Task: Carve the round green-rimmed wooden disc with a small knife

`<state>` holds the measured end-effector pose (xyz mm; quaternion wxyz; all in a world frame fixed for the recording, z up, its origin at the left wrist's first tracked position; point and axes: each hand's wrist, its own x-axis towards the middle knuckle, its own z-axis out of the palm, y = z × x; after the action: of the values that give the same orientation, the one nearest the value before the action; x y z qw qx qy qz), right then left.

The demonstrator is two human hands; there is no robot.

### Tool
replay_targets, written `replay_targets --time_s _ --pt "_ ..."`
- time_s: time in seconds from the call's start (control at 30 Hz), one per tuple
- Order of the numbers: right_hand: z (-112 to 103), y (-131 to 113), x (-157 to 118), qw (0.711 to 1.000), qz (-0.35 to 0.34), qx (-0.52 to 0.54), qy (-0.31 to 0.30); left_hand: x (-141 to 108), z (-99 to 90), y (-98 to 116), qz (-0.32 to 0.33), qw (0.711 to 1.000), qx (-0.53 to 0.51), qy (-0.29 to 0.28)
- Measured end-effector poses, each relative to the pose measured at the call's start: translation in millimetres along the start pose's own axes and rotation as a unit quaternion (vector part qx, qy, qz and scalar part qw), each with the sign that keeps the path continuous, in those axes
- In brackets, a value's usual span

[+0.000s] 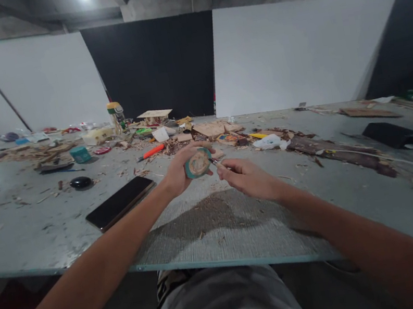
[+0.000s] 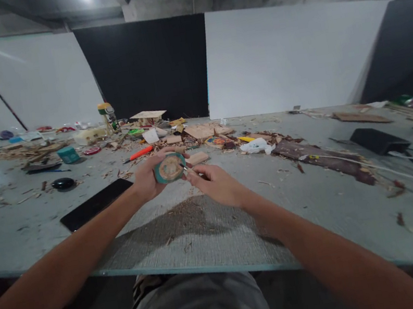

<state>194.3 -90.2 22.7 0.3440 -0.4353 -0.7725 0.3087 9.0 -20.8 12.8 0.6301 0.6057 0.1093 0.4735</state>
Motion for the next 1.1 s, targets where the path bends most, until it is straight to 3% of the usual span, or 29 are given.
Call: replay_targets --time_s 0.1,0.37,0.6,0.8,0.93,1.0,1.1 --pt "6.6 -1.4 -0.4 0.998 -0.026 -0.047 0.013 -1.3 1.7 -0.2 0.000 1.000 -0.016 -0.022" --pt "14.9 -7.8 -3.9 0.997 0.033 -0.063 -0.013 -1.5 5.4 -1.9 0.017 0.999 -0.032 -0.040" --pt "18.8 -8.8 -5.6 0.994 0.087 0.047 -0.056 -1.7 5.5 -1.6 0.026 0.998 -0.005 -0.052" --pt "26.7 -19.7 -9.2 0.979 0.148 0.125 -0.056 -5.0 8.2 -1.0 0.050 0.993 0.095 -0.047" --pt "26.1 -18.0 -8.1 0.997 0.061 -0.046 -0.003 -8.4 8.5 0.3 0.065 0.983 0.166 -0.044" --pt "24.8 -15.3 -6.9 0.988 0.019 -0.150 0.040 -9.5 8.2 0.8 0.065 0.981 0.173 -0.051" --pt "23.3 -15.4 -5.7 0.984 0.016 -0.170 0.045 -10.5 8.4 1.4 0.059 0.983 0.166 -0.059"
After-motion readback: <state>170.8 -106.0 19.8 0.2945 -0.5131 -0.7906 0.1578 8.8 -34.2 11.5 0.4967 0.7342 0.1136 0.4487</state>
